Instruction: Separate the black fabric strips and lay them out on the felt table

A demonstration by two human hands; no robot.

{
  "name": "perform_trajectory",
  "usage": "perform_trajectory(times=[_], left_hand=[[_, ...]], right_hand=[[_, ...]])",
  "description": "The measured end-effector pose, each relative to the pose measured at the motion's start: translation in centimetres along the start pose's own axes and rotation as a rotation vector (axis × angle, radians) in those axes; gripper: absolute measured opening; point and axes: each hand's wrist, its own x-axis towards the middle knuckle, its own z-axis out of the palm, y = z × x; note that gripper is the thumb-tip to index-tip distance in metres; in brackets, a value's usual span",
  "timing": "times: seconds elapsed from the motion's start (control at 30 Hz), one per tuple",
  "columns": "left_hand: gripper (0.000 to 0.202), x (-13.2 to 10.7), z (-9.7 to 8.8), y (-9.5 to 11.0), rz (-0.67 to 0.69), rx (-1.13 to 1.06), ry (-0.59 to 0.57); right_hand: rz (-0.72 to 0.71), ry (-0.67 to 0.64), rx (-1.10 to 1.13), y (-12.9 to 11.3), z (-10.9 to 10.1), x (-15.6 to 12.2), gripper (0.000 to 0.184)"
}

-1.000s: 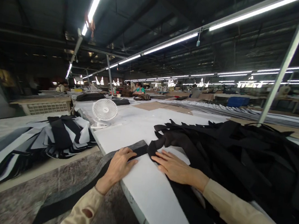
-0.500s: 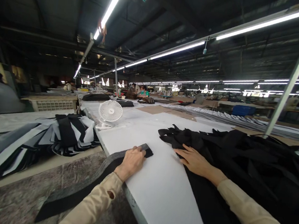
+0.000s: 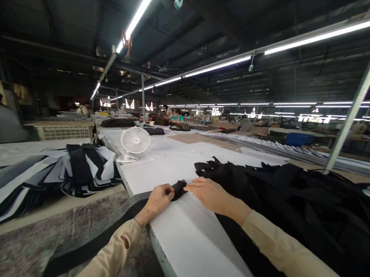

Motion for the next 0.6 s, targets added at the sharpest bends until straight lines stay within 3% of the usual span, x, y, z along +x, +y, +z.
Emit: perform_trajectory(times=[0.23, 0.4, 0.6], left_hand=[[0.015, 0.1, 0.0, 0.0, 0.0, -0.003, 0.014], [0.017, 0.4, -0.1, -0.3, -0.048, 0.005, 0.013], [0.03, 0.2, 0.3, 1.4, -0.01, 0.131, -0.009]], right_hand=[[0.05, -0.001, -0.012, -0.3, 4.6, 2.3, 0.033], [0.093, -0.006, 0.012, -0.4, 5.1, 2.0, 0.036], [0.14, 0.042, 0.012, -1.1, 5.6, 1.7, 0.036]])
